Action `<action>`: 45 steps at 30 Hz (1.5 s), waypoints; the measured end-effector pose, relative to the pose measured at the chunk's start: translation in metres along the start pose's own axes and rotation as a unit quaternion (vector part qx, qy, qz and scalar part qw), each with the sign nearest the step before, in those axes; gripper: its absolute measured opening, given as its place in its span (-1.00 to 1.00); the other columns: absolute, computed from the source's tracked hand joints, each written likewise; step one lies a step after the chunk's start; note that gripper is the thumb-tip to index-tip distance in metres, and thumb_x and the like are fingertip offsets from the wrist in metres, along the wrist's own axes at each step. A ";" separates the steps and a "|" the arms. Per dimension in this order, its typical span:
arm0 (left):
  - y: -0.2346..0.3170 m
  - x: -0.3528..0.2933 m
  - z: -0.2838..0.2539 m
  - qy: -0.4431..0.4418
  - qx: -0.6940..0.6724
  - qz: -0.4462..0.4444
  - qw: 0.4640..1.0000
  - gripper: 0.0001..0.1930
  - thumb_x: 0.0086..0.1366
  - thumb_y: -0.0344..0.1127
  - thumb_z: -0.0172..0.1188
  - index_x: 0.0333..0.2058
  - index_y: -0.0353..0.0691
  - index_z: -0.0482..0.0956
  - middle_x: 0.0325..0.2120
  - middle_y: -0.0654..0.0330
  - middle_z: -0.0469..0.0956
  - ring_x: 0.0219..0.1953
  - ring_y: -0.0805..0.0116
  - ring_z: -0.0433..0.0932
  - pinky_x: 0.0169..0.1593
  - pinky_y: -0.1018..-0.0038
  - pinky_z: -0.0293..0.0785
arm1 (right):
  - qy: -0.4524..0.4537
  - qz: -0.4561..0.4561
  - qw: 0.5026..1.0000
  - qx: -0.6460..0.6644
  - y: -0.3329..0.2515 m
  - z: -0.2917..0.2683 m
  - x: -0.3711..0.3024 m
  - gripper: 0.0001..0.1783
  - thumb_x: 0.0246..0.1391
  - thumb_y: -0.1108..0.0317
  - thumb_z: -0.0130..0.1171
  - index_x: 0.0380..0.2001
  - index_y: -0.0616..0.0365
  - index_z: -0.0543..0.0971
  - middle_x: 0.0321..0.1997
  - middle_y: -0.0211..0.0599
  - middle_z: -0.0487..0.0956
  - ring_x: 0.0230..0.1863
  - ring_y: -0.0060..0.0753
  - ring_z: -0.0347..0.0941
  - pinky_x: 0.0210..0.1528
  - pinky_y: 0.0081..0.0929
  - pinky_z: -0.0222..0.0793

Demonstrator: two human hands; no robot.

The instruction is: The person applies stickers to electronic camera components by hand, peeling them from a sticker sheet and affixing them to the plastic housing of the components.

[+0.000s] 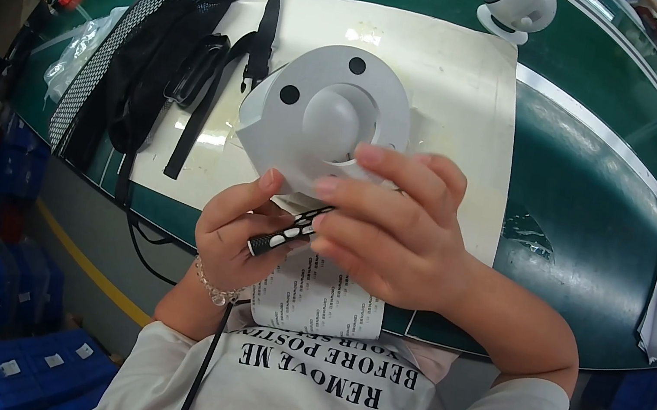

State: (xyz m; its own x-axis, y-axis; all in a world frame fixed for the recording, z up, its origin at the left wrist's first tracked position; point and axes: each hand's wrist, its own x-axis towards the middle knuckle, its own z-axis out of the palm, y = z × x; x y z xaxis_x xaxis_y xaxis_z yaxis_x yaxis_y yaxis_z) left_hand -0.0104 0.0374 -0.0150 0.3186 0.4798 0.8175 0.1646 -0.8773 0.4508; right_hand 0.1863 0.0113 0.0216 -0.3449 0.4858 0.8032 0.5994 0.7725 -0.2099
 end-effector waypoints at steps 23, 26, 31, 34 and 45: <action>0.004 0.007 -0.010 -0.064 -0.085 0.010 0.994 -0.76 -0.19 -0.45 0.37 -0.54 -0.31 0.46 -0.25 0.03 0.53 -0.53 0.36 0.45 -0.48 0.55 0.34 | -0.074 -0.049 0.995 0.040 -0.010 0.001 0.001 -0.69 -0.33 0.27 0.32 -0.39 0.11 0.59 -0.36 -0.47 0.53 -0.40 -0.46 0.32 -0.41 -0.59 0.15; 0.004 0.006 -0.010 -0.056 -0.103 -0.017 0.993 -0.77 -0.19 -0.48 0.35 -0.56 -0.29 0.45 -0.28 0.09 0.55 -0.53 0.34 0.46 -0.48 0.55 0.34 | -0.055 -0.058 0.996 0.031 -0.009 0.003 0.004 -0.69 -0.33 0.28 0.32 -0.40 0.14 0.59 -0.37 -0.47 0.54 -0.41 -0.45 0.34 -0.43 -0.58 0.16; 0.003 0.003 -0.011 -0.048 -0.109 -0.056 0.991 -0.77 -0.19 -0.48 0.36 -0.57 -0.29 0.44 -0.38 0.13 0.56 -0.58 0.37 0.42 -0.50 0.56 0.33 | -0.047 -0.057 0.997 0.027 -0.009 0.003 0.003 -0.71 -0.30 0.30 0.31 -0.41 0.17 0.58 -0.38 -0.44 0.54 -0.42 -0.46 0.38 -0.46 -0.56 0.17; 0.004 0.003 -0.010 -0.031 -0.119 -0.056 0.991 -0.76 -0.18 -0.46 0.37 -0.58 -0.29 0.44 -0.44 0.16 0.55 -0.60 0.37 0.42 -0.52 0.56 0.32 | -0.057 -0.041 0.997 0.033 -0.012 0.005 0.004 -0.72 -0.28 0.31 0.30 -0.42 0.19 0.58 -0.39 -0.42 0.54 -0.43 -0.45 0.38 -0.46 -0.56 0.18; 0.006 0.010 -0.011 -0.071 -0.107 -0.021 0.992 -0.74 -0.22 -0.44 0.39 -0.57 -0.26 0.44 -0.49 0.20 0.55 -0.60 0.37 0.43 -0.53 0.54 0.33 | -0.104 0.052 0.976 0.186 -0.010 -0.008 0.009 -0.84 -0.14 0.36 0.25 -0.43 0.18 0.57 -0.42 -0.37 0.53 -0.47 -0.40 0.35 -0.43 -0.53 0.23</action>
State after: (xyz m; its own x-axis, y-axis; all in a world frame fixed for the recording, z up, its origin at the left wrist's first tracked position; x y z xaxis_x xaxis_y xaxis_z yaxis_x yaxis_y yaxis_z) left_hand -0.0163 0.0367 -0.0006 0.4463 0.4970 0.7442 -0.0160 -0.8270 0.5620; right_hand 0.1828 0.0047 0.0355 -0.4581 0.6115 0.6451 0.3491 0.7912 -0.5021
